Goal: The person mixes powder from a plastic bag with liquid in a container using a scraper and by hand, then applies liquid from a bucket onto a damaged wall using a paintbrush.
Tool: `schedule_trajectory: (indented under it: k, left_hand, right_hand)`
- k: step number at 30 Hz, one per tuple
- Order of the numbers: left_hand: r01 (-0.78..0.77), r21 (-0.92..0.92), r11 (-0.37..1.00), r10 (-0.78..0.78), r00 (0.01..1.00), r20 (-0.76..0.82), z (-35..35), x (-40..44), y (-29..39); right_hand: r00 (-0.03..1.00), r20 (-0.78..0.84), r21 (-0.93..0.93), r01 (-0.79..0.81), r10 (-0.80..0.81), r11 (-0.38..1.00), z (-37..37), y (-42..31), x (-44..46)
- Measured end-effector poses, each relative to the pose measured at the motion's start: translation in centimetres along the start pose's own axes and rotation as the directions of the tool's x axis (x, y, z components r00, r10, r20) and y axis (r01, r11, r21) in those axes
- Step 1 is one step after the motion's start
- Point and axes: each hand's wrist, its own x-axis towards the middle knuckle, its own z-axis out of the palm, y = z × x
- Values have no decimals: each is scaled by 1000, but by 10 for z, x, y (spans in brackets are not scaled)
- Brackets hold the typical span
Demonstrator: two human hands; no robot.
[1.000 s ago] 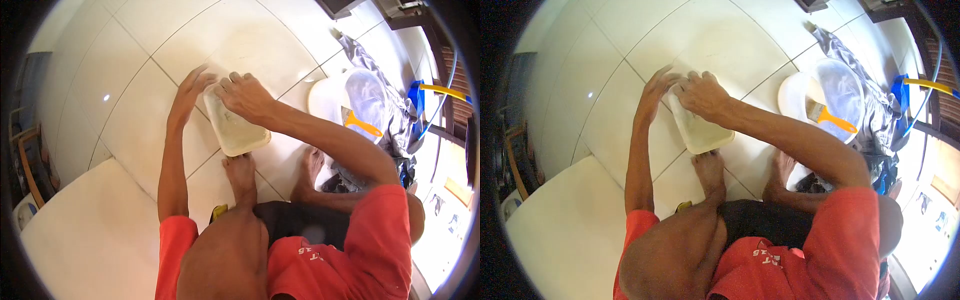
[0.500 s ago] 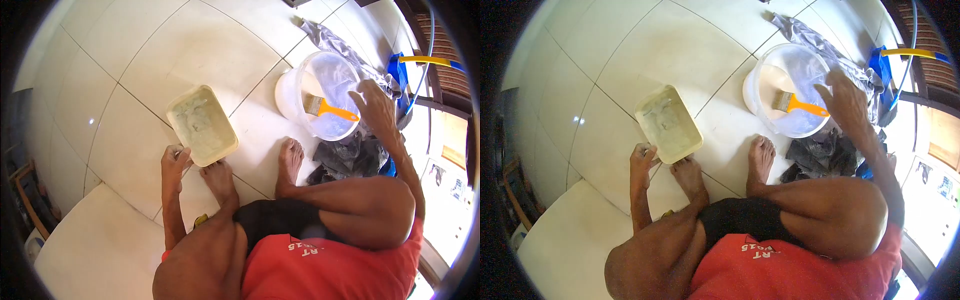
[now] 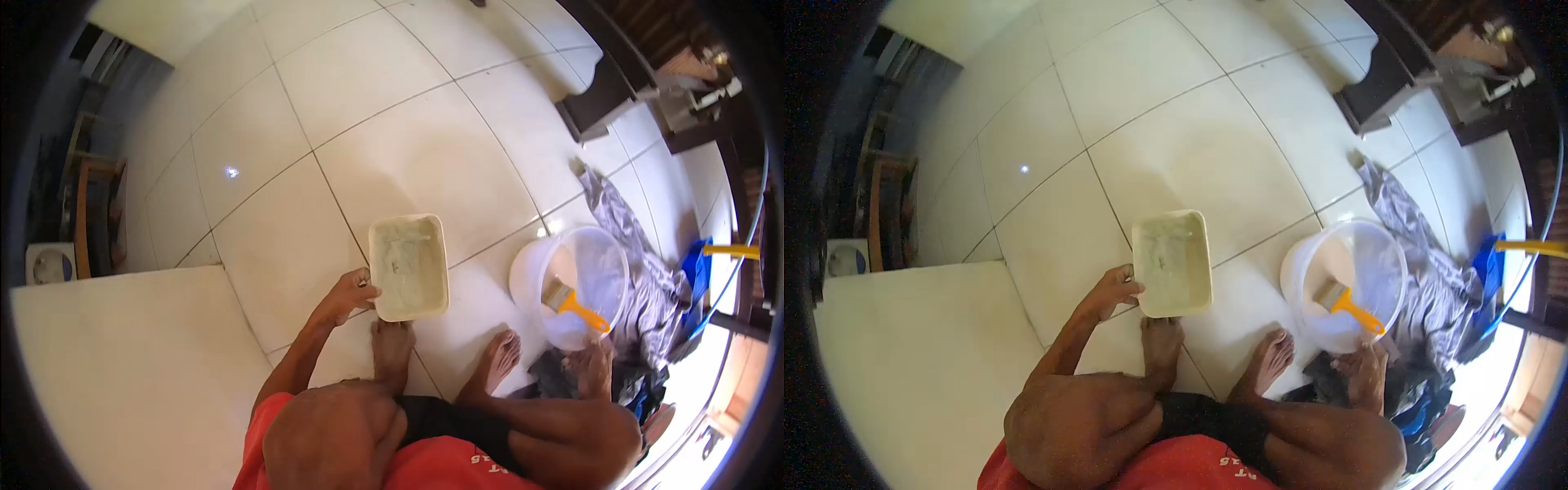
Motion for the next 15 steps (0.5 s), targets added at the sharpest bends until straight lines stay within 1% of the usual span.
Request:
schedule_trajectory:
  k: [1, 2, 3, 4, 5, 6, 7, 9, 10, 11, 13, 14, 15]
  left_hand:
    - [-13, -48, 999, 13, 1000, 13, 2, -3, 2]
    - [-24, -97, 995, 27, 999, 27, 3, -7, 4]
    - [-24, -117, 993, 25, 1000, 14, 6, -9, 12]
    - [7, -163, 987, -10, 1000, -17, 11, -13, 21]
    - [48, -214, 976, -59, 997, -47, 16, -17, 25]
    - [20, -223, 975, -34, 997, -63, 18, -18, 27]
    - [40, -248, 968, -60, 995, -74, 20, -20, 30]
    - [-139, -253, 957, 107, 985, -138, 20, -26, 44]
    - [-162, -240, 957, 131, 981, -140, 12, -24, 40]
    - [-165, -247, 955, 131, 980, -148, 16, -35, 51]
    - [-264, -345, 901, 186, 952, -245, 20, -64, 107]
    - [-290, -333, 897, 213, 945, -248, 17, -75, 127]
    - [-275, -306, 912, 187, 939, -288, 15, -90, 142]
  right_hand:
    - [997, 65, 118, -44, 36, 992, -21, -26, 11]
    - [991, 123, 189, -75, 52, 979, -40, -52, 21]
    - [983, 174, 235, -101, 60, 967, -58, -78, 31]
    - [975, 215, 250, -119, 65, 961, -71, -100, 39]
    - [965, 250, 243, -139, 76, 960, -83, -122, 45]
    - [956, 279, 225, -153, 87, 962, -90, -138, 49]
    - [947, 306, 212, -167, 96, 963, -97, -152, 51]
    - [926, 362, 212, -194, 108, 958, -111, -170, 55]
    - [896, 433, 242, -224, 101, 944, -126, -163, 65]
    - [892, 441, 235, -222, 100, 946, -130, -178, 61]
    - [886, 434, 93, -224, 163, 970, -133, -237, 49]
    - [888, 439, 113, -205, 136, 972, -135, -251, 47]
    - [880, 463, 172, -205, 105, 964, -142, -257, 45]
